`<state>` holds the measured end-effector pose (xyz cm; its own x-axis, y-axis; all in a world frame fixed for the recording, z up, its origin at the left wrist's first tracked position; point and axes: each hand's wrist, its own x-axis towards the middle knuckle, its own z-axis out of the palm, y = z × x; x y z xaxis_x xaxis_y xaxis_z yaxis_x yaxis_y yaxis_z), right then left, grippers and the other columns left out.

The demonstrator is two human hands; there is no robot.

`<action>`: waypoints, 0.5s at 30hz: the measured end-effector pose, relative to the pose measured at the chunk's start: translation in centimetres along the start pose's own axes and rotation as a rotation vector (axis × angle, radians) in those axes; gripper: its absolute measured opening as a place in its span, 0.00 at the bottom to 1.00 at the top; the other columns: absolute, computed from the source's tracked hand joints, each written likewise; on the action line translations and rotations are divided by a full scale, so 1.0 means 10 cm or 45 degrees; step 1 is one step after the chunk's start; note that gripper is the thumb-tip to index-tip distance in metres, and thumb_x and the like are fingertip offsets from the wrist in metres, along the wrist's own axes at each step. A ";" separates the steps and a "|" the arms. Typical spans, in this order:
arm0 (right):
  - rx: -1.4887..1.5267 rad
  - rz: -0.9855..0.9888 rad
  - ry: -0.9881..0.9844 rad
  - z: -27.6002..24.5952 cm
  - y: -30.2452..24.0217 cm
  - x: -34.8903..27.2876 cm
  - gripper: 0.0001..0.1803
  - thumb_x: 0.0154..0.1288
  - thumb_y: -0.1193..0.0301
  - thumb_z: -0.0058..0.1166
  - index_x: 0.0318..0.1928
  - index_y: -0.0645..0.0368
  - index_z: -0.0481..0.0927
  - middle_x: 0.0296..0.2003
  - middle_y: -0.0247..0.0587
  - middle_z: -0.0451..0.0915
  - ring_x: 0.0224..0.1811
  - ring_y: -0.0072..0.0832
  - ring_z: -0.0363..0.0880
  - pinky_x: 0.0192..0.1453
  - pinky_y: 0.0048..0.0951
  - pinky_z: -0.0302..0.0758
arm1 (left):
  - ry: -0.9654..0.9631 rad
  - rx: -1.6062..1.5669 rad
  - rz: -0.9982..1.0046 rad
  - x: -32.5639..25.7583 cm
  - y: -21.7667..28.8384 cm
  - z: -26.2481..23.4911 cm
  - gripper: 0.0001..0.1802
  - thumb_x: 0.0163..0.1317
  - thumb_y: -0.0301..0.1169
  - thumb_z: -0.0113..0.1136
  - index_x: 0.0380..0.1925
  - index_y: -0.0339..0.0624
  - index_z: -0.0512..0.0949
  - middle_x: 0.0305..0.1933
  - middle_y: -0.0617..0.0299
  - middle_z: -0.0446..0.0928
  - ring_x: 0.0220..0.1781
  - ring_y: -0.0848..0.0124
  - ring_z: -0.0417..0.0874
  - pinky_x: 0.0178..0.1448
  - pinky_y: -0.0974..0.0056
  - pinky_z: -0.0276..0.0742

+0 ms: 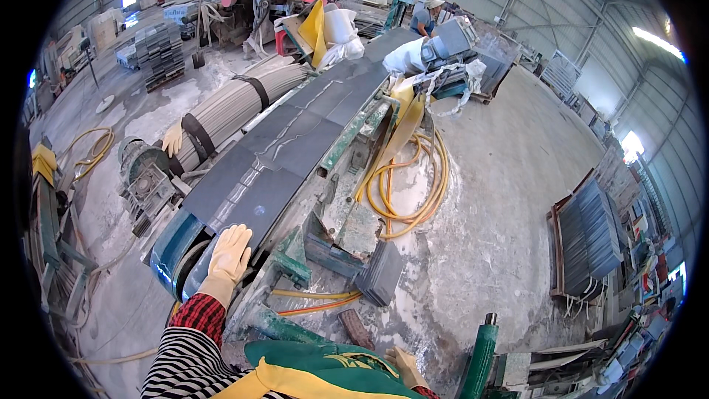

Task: The person repeatedly picks up dark rectangular slabs from a stack and places them onto a moving conveyor belt. The slabs are fed into a processing machine in a continuous loop throughout the clip.

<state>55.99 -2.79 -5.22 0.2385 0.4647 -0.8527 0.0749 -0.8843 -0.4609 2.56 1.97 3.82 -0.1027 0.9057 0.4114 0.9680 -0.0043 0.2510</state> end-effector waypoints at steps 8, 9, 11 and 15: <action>-0.139 0.015 -0.022 0.03 -0.07 -0.12 0.26 0.74 0.57 0.49 0.65 0.59 0.76 0.55 0.36 0.84 0.57 0.26 0.81 0.63 0.24 0.76 | 0.000 -0.042 0.005 -0.05 0.00 -0.03 0.25 0.63 0.32 0.58 0.61 0.41 0.74 0.67 0.49 0.72 0.71 0.50 0.68 0.77 0.49 0.59; -0.157 0.019 -0.021 0.04 -0.08 -0.13 0.27 0.74 0.57 0.49 0.65 0.59 0.75 0.56 0.36 0.84 0.58 0.26 0.81 0.64 0.24 0.76 | 0.006 -0.050 0.008 -0.05 0.00 -0.04 0.25 0.63 0.32 0.58 0.61 0.41 0.74 0.67 0.49 0.72 0.71 0.50 0.68 0.77 0.49 0.59; -0.163 0.008 -0.033 0.03 -0.07 -0.13 0.27 0.74 0.56 0.48 0.66 0.58 0.75 0.57 0.36 0.83 0.59 0.26 0.80 0.64 0.23 0.76 | 0.008 -0.056 0.007 -0.06 0.01 -0.04 0.25 0.63 0.31 0.58 0.61 0.41 0.74 0.67 0.49 0.72 0.71 0.50 0.68 0.77 0.49 0.59; -0.171 0.014 -0.047 0.01 -0.03 -0.07 0.28 0.74 0.55 0.47 0.67 0.58 0.74 0.58 0.36 0.82 0.61 0.26 0.79 0.66 0.24 0.74 | -0.007 -0.039 -0.007 -0.09 -0.01 -0.05 0.24 0.64 0.33 0.58 0.61 0.42 0.74 0.67 0.50 0.72 0.72 0.52 0.68 0.78 0.50 0.59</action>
<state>55.66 -2.80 -4.51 0.2044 0.4543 -0.8671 0.2020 -0.8863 -0.4168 2.44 0.90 3.83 -0.1068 0.9081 0.4050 0.9599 -0.0120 0.2800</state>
